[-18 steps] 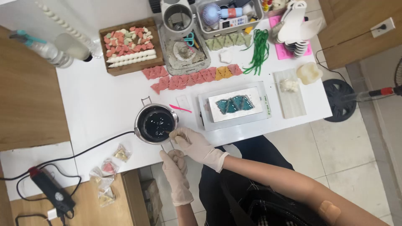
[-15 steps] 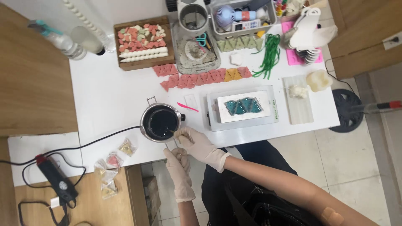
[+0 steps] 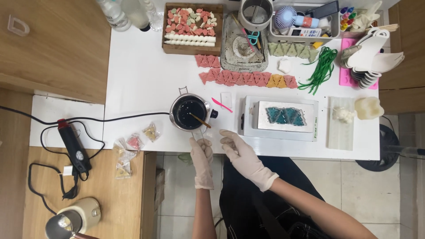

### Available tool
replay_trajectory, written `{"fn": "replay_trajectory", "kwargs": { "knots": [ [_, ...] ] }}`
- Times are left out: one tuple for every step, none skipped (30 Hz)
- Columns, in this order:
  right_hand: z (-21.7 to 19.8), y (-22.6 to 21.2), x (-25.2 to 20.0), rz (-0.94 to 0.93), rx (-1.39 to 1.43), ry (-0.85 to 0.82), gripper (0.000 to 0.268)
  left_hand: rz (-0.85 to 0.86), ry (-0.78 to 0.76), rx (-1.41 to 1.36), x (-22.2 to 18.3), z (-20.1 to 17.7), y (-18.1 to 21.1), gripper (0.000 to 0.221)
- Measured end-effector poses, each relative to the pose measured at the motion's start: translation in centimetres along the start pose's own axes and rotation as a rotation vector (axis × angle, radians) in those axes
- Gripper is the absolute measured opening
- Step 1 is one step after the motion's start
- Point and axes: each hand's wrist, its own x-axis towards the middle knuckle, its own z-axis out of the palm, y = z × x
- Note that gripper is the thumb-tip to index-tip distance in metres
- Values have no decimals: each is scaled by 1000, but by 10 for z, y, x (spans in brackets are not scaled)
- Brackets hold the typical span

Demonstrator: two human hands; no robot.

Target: Packaging and tying ribbons on individual candle products in a studio.

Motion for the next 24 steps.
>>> {"fn": "replay_trajectory", "kwargs": {
  "knots": [
    [-3, 1, -3, -2, 0, -7, 45, 3, 6, -3, 2, -2, -2, 64],
    [-7, 1, -7, 10, -5, -2, 45, 10, 5, -4, 3, -3, -4, 64],
    [-13, 2, -11, 19, -12, 4, 46, 18, 2, -8, 5, -3, -6, 64],
    [-16, 6, -16, 14, -15, -2, 46, 23, 6, -13, 3, -2, -6, 64],
    [-20, 10, -21, 20, 21, -13, 46, 41, 17, 17, 1, -1, -6, 66],
    [-24, 14, -27, 27, 57, -24, 46, 58, 28, 47, -2, 1, -6, 67],
    [-29, 15, -31, 24, 54, -32, 46, 62, 34, 41, 1, -2, -10, 67],
    [-34, 17, -37, 11, 30, -45, 47, 98, 40, 73, 4, -4, -15, 68],
    [-39, 19, -41, -6, 6, -62, 48, 136, 49, 104, 6, -7, -20, 70],
    [-43, 21, -46, -12, 2, -75, 48, 144, 60, 97, 15, -12, -26, 70],
    [-47, 24, -51, -40, -4, -75, 49, 124, 98, 48, 24, -16, -31, 66],
    [-52, 26, -56, -68, -9, -74, 49, 104, 135, -2, 32, -19, -37, 64],
    [-59, 27, -63, -72, -16, -90, 49, 110, 147, -14, 22, -19, -37, 64],
    [-66, 29, -70, -92, -33, -104, 49, 224, 259, 28, 13, -19, -38, 61],
    [-74, 29, -75, -117, -50, -117, 48, 340, 372, 69, 6, -18, -37, 59],
    [-80, 39, -80, -126, -57, -131, 48, 348, 384, 57, 1, -21, -41, 59],
    [-88, 50, -86, -111, 12, -158, 48, 358, 495, -7, -5, -25, -47, 55],
    [-95, 61, -92, -94, 81, -185, 47, 365, 604, -72, -11, -29, -54, 52],
    [-101, 75, -92, -104, 66, -214, 47, 374, 627, -96, -19, -30, -65, 52],
    [-106, 89, -93, -51, 135, -197, 44, 396, 680, -45, -27, -33, -76, 51],
    [-110, 103, -95, 8, 199, -190, 42, 412, 745, 2, -39, -37, -89, 52],
    [-117, 111, -98, 4, 179, -227, 42, 416, 778, -25, -48, -36, -106, 52],
    [-121, 119, -97, 30, 194, -226, 40, 463, 879, 59, -56, -38, -120, 52],
    [-122, 125, -96, 58, 208, -224, 39, 503, 981, 146, -65, -40, -132, 53]
  ]
}}
